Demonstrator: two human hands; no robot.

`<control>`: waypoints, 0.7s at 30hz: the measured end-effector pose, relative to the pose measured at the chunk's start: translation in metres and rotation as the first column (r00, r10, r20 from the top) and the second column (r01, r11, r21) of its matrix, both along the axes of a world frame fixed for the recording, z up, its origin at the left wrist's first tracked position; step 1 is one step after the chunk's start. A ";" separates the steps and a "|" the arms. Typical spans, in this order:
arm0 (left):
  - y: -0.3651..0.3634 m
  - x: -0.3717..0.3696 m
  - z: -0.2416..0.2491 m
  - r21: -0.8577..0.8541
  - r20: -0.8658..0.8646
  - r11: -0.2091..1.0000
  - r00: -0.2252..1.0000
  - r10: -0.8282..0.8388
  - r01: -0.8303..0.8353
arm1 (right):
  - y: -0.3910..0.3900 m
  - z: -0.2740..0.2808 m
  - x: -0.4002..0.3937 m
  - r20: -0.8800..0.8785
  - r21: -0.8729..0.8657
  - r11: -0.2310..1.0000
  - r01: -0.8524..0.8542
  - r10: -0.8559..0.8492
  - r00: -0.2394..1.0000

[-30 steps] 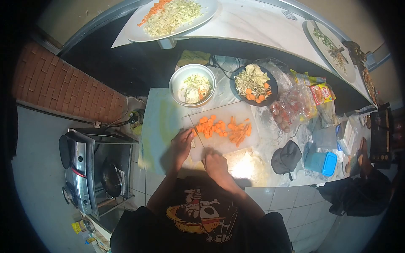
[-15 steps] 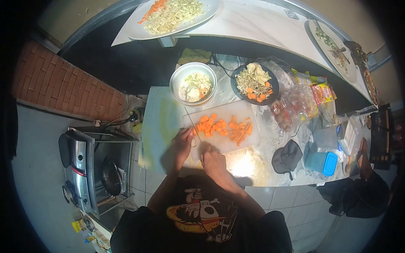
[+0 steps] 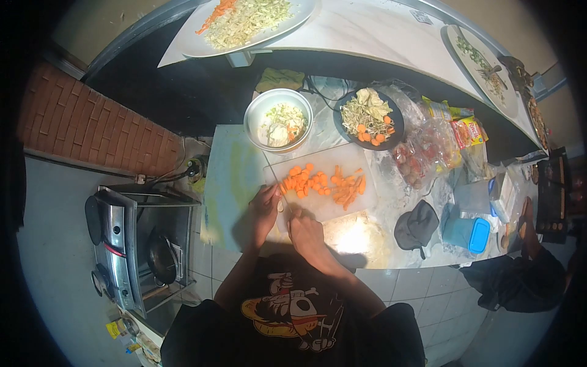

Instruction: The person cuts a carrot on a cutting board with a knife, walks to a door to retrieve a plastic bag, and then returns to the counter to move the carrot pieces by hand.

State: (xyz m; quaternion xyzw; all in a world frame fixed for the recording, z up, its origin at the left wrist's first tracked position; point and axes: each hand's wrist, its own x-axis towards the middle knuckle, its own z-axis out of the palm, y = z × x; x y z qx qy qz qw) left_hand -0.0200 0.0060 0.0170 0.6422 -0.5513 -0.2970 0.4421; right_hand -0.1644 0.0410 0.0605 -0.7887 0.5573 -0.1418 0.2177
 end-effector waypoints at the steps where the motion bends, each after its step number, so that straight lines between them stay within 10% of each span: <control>1: 0.000 0.001 0.001 -0.005 0.039 1.000 0.999 -0.011 0.012 | 0.000 -0.003 0.000 0.001 0.002 1.000 0.001 -0.001 1.000; 21: 0.006 0.001 -0.007 -0.086 0.031 0.996 0.999 -0.016 0.019 | 0.000 -0.018 0.003 -0.069 -0.004 1.000 0.004 -0.004 0.998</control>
